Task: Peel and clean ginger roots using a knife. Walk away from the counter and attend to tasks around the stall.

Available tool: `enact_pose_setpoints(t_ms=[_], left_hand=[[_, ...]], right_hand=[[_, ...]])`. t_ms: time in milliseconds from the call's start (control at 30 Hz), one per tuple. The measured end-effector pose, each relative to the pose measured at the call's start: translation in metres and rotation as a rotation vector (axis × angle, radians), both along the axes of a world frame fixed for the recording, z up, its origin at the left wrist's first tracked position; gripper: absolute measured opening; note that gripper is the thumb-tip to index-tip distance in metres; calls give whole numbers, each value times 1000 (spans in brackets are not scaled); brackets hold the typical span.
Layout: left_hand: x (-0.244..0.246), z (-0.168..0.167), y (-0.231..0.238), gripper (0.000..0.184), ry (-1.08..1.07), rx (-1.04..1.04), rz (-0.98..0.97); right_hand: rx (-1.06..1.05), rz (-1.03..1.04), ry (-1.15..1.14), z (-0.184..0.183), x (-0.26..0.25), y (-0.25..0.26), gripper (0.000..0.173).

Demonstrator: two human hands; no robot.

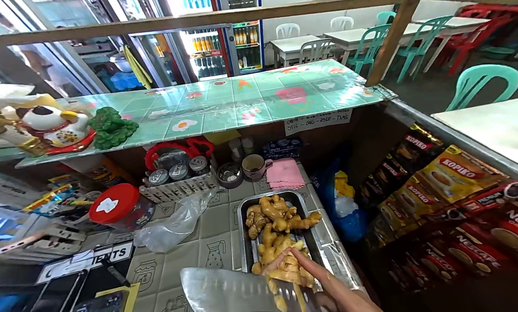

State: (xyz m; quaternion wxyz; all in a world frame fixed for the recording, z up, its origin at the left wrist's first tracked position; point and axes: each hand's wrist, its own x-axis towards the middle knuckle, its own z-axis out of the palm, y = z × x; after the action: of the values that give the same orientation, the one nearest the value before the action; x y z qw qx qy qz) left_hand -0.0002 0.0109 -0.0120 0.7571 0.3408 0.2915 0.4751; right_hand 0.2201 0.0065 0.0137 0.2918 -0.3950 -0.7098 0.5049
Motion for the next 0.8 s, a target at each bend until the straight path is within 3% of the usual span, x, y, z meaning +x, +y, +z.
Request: enact_pose_setpoints(t_ms=[200, 333, 400, 533, 633, 700, 800], left_hand=[[4, 1, 0, 42, 9, 1, 69], [0, -1, 2, 49, 20, 38, -3], [3, -4, 0, 45, 42, 48, 54], [-2, -7, 1, 47, 50, 45, 22], [0, 10, -10, 19, -44, -106, 116], [0, 10, -11, 24, -47, -85, 104], [-2, -4, -2, 57, 28, 46, 3]], right_hand=[[24, -19, -51, 1, -3, -2, 86], [1, 2, -40, 2, -3, -1, 89], [24, -5, -64, 5, -3, -2, 88], [121, -64, -85, -4, -4, -2, 81], [86, -55, -50, -4, 2, 1, 68], [52, -38, -8, -3, 2, 0, 71], [33, 12, -10, 0, -2, -2, 85]])
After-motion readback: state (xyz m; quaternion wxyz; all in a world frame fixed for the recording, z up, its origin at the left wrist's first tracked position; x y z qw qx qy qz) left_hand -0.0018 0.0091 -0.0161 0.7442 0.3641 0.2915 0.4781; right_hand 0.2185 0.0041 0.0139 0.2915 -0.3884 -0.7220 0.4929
